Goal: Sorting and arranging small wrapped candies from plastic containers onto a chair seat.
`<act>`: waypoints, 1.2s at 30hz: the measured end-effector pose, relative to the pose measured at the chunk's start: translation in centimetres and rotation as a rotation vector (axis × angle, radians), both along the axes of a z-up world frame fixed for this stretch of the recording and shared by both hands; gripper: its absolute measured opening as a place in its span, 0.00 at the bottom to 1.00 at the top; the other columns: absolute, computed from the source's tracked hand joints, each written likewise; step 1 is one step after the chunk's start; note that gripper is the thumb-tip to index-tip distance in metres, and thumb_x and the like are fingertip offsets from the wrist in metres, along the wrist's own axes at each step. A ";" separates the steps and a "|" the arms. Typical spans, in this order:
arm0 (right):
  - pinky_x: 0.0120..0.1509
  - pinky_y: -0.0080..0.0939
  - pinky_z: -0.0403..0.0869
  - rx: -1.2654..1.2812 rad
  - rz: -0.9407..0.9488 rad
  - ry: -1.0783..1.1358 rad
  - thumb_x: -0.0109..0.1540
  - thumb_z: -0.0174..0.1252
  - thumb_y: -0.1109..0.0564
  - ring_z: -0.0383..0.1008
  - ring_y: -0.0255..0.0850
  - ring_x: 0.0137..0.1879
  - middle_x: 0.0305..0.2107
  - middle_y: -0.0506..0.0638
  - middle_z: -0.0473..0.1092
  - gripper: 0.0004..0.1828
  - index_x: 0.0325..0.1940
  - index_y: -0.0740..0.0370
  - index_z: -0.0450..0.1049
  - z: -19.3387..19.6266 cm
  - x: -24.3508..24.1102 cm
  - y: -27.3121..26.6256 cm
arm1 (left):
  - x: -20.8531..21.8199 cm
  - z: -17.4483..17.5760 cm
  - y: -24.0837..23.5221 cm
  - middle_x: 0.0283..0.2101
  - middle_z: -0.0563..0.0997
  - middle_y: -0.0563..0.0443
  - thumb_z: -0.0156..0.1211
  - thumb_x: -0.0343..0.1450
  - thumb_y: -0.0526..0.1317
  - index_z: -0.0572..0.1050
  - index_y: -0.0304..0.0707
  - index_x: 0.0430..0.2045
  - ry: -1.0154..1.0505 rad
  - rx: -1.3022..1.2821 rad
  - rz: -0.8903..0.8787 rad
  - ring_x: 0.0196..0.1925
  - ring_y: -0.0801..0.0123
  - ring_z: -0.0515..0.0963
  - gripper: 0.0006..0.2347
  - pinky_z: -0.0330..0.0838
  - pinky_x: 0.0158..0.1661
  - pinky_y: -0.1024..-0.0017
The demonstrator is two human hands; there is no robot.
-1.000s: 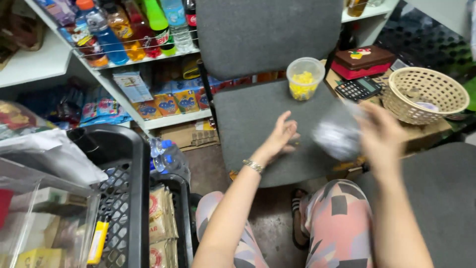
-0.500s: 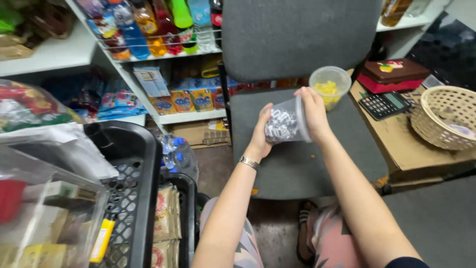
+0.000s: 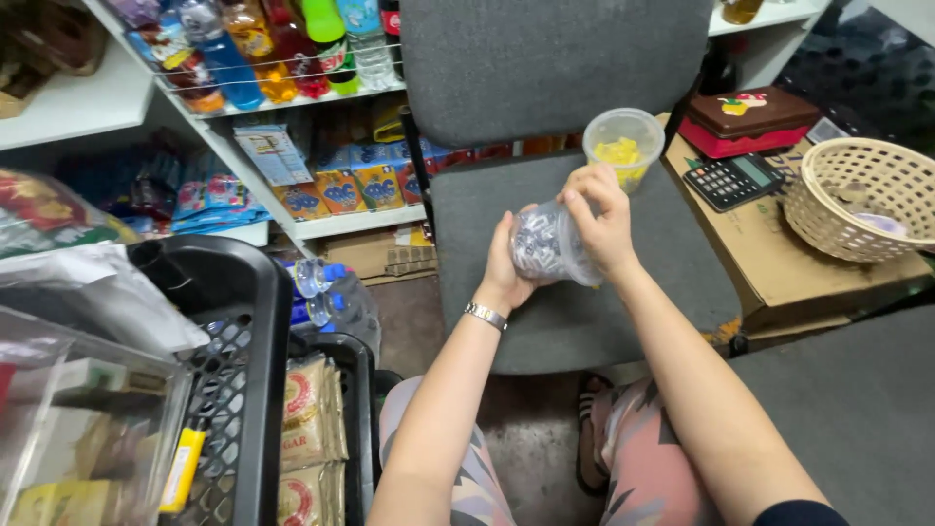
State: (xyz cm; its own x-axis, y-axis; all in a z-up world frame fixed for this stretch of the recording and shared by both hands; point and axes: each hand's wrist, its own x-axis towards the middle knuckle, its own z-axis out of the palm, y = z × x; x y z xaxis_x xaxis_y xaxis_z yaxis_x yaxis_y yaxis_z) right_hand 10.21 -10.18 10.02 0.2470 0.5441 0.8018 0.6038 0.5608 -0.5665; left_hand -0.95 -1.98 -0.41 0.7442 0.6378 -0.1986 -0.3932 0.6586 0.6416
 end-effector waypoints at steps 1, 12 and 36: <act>0.61 0.46 0.66 0.004 0.008 0.001 0.70 0.58 0.58 0.67 0.45 0.47 0.35 0.51 0.69 0.12 0.32 0.62 0.77 -0.4 0.3 0.2 | 0.0 -0.7 0.2 0.48 0.81 0.41 0.43 0.72 0.70 0.68 0.65 0.62 0.001 0.004 0.008 0.44 0.50 0.85 0.27 0.82 0.38 0.39; 0.43 0.48 0.63 0.431 -0.478 -0.204 0.73 0.57 0.36 0.60 0.50 0.32 0.24 0.53 0.62 0.32 0.24 0.59 0.67 -4.8 15.8 -1.1 | 0.1 -0.9 2.2 0.58 0.76 0.37 0.50 0.67 0.73 0.65 0.49 0.65 -0.148 -0.280 0.066 0.53 0.35 0.80 0.37 0.77 0.47 0.33; 0.50 0.44 0.68 -0.355 -0.774 -0.634 0.70 0.65 0.52 0.76 0.43 0.43 0.33 0.42 0.71 0.05 0.43 0.48 0.75 -12.5 18.3 -1.2 | -2.7 2.8 4.8 0.66 0.69 0.43 0.58 0.63 0.72 0.62 0.54 0.67 -0.185 -0.361 0.428 0.66 0.39 0.70 0.40 0.69 0.59 0.39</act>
State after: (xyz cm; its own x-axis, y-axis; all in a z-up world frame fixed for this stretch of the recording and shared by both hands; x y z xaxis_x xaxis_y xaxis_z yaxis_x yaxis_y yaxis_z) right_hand 28.49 -11.39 -2.52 0.2191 0.6456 0.7316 0.9679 -0.2387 -0.0791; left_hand -3.66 2.84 2.42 0.4786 0.8051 -0.3503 -0.7561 0.5807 0.3018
